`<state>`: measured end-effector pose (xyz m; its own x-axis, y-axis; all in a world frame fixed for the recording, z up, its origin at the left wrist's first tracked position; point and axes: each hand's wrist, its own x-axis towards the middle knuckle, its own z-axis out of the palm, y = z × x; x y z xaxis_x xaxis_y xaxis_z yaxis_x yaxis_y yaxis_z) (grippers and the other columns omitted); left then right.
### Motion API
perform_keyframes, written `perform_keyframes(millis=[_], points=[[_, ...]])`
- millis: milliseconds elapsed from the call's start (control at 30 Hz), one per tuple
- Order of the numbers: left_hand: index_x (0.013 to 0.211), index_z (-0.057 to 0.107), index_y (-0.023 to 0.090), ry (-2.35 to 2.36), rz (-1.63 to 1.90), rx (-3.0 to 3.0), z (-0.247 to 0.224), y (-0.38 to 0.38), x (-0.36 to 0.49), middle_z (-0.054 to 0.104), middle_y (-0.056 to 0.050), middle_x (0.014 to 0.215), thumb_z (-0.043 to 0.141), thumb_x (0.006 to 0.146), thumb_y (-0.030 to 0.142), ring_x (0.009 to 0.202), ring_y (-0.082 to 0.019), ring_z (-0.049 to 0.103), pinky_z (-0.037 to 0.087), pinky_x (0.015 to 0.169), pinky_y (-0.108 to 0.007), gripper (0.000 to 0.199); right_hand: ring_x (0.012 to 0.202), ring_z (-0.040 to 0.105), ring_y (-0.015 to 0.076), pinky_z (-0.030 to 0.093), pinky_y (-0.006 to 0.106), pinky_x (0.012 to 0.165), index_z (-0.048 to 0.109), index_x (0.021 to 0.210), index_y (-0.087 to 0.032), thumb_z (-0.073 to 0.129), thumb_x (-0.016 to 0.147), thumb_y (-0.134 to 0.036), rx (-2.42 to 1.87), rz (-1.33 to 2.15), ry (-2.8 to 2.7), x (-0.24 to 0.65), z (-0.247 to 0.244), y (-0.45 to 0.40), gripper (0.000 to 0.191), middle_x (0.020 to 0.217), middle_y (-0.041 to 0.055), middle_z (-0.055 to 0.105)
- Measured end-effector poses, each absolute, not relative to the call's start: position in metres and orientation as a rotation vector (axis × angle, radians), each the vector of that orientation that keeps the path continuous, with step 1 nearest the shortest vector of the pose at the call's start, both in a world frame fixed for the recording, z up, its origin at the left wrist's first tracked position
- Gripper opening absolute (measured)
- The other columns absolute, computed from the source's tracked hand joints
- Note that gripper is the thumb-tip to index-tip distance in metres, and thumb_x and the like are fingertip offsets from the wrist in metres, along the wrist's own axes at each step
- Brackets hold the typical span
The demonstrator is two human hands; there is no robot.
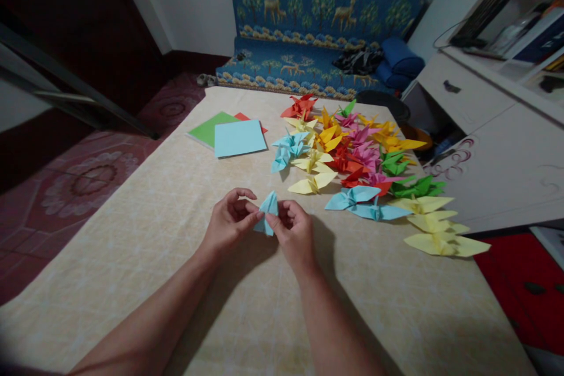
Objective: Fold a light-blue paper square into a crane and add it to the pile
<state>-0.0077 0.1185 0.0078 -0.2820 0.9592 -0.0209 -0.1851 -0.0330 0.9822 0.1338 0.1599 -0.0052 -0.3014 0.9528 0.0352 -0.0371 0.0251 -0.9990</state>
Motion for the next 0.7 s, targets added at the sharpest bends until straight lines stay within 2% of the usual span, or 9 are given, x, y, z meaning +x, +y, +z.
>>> perform_keyframes(millis=[100, 233, 367, 467, 567, 700], points=[[0.093, 0.054, 0.018, 1.224, 1.43, 0.938, 0.006, 0.118, -0.009, 0.065, 0.002, 0.062, 0.08, 0.069, 0.027, 0.052, -0.01, 0.057, 0.041, 0.051, -0.019, 0.037, 0.06, 0.059, 0.015, 0.047, 0.024, 0.053, 0.064, 0.081, -0.018, 0.074, 0.074, -0.037, -1.011, 1.482, -1.37, 0.135, -0.005, 0.161, 0.022, 0.069, 0.0001, 0.065], [0.096, 0.056, 0.016, 1.164, 1.401, 0.911, 0.004, 0.119, -0.005, 0.065, 0.001, 0.066, 0.081, 0.069, 0.031, 0.057, -0.011, 0.059, 0.045, 0.057, -0.022, 0.04, 0.049, 0.047, 0.0099, 0.039, 0.021, 0.046, 0.06, 0.067, -0.018, 0.074, 0.075, -0.037, -1.03, 1.496, -1.269, 0.137, -0.007, 0.16, 0.025, 0.055, -0.0047, 0.053], [0.1, 0.063, 0.012, 1.162, 1.293, 0.918, 0.005, 0.12, -0.003, 0.067, -0.004, 0.075, 0.078, 0.072, 0.041, 0.064, -0.013, 0.06, 0.046, 0.061, -0.024, 0.043, 0.048, 0.044, 0.0082, 0.035, 0.019, 0.044, 0.062, 0.068, -0.018, 0.076, 0.076, -0.035, -1.012, 1.476, -1.142, 0.139, -0.011, 0.16, 0.023, 0.055, -0.0056, 0.052], [0.087, 0.071, 0.009, 1.19, 1.12, 1.064, 0.007, 0.119, -0.005, 0.065, -0.004, 0.069, 0.071, 0.077, 0.048, 0.058, -0.011, 0.054, 0.039, 0.055, -0.022, 0.04, 0.049, 0.043, 0.0077, 0.034, 0.019, 0.045, 0.062, 0.066, -0.017, 0.077, 0.075, -0.032, -1.001, 1.429, -1.106, 0.14, -0.013, 0.161, 0.023, 0.055, -0.0056, 0.053], [0.072, 0.071, 0.008, 1.209, 1.016, 1.142, 0.008, 0.117, -0.007, 0.057, -0.001, 0.056, 0.069, 0.079, 0.048, 0.05, -0.008, 0.044, 0.029, 0.048, -0.021, 0.04, 0.045, 0.041, 0.0075, 0.031, 0.019, 0.043, 0.06, 0.063, -0.017, 0.077, 0.074, -0.032, -1.021, 1.396, -1.095, 0.141, -0.015, 0.161, 0.025, 0.051, -0.0069, 0.049], [0.062, 0.066, 0.01, 1.219, 1.003, 1.082, 0.006, 0.116, -0.005, 0.056, -0.001, 0.052, 0.07, 0.077, 0.046, 0.045, -0.007, 0.044, 0.028, 0.045, -0.02, 0.039, 0.045, 0.04, 0.0079, 0.028, 0.02, 0.042, 0.057, 0.062, -0.018, 0.076, 0.075, -0.032, -1.041, 1.358, -1.106, 0.14, -0.018, 0.159, 0.028, 0.05, -0.007, 0.047]])
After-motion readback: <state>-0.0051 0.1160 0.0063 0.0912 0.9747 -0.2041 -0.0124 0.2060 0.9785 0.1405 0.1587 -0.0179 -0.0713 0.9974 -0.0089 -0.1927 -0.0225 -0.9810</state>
